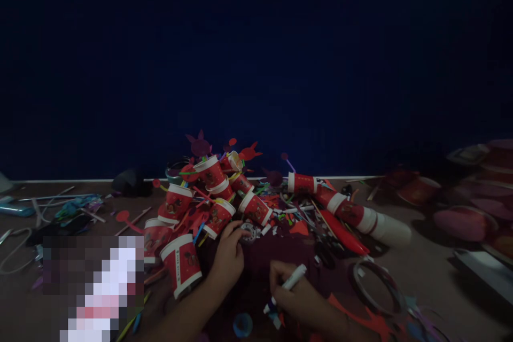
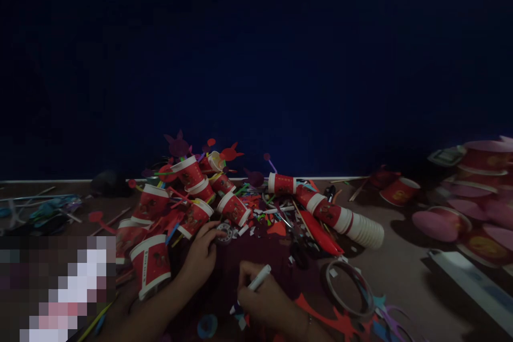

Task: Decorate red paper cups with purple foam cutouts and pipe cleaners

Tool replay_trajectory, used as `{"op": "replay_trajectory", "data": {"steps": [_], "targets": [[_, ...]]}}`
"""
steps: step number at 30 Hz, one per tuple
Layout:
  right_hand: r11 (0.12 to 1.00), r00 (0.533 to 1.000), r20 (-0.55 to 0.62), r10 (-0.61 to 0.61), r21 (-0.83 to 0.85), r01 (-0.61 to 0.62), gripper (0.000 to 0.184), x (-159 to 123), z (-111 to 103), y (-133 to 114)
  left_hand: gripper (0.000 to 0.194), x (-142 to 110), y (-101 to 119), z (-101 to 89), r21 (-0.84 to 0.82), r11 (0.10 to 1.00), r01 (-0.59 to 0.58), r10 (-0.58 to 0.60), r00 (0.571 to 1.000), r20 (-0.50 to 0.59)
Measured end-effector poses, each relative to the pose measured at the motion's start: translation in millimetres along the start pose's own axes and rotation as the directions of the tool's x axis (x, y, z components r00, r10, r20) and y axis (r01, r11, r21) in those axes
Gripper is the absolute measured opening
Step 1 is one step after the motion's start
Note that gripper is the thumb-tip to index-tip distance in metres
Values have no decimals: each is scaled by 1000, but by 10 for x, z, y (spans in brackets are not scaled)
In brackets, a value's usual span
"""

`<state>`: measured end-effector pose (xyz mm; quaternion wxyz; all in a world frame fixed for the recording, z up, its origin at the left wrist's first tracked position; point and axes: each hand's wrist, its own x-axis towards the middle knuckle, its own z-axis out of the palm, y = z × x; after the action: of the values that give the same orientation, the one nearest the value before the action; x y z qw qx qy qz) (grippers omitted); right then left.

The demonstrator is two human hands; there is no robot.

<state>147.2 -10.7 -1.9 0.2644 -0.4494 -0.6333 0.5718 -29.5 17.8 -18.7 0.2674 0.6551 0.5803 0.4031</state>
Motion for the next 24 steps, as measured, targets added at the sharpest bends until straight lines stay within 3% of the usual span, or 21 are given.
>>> {"op": "replay_trajectory", "data": {"steps": [6, 9, 16, 24], "targets": [[982, 1000, -7, -1, 189, 2, 20, 21, -51, 77, 48, 3, -7, 1, 3, 1000, 9, -9, 1000, 2], [978, 999, -5, 39, 207, -37, 25, 40, -52, 108, 48, 3, -4, 4, 2, 1000, 13, -13, 1000, 0], [989, 996, -47, -74, -128, 68, 15, 18, 4, -27, 47, -7, -6, 4, -9, 1000, 8, -8, 1000, -4], [968, 995, -64, -77, -242, 59, 18, -8, 20, -38, 47, -6, -18, 7, -13, 1000, -4, 4, 1000, -16]]}}
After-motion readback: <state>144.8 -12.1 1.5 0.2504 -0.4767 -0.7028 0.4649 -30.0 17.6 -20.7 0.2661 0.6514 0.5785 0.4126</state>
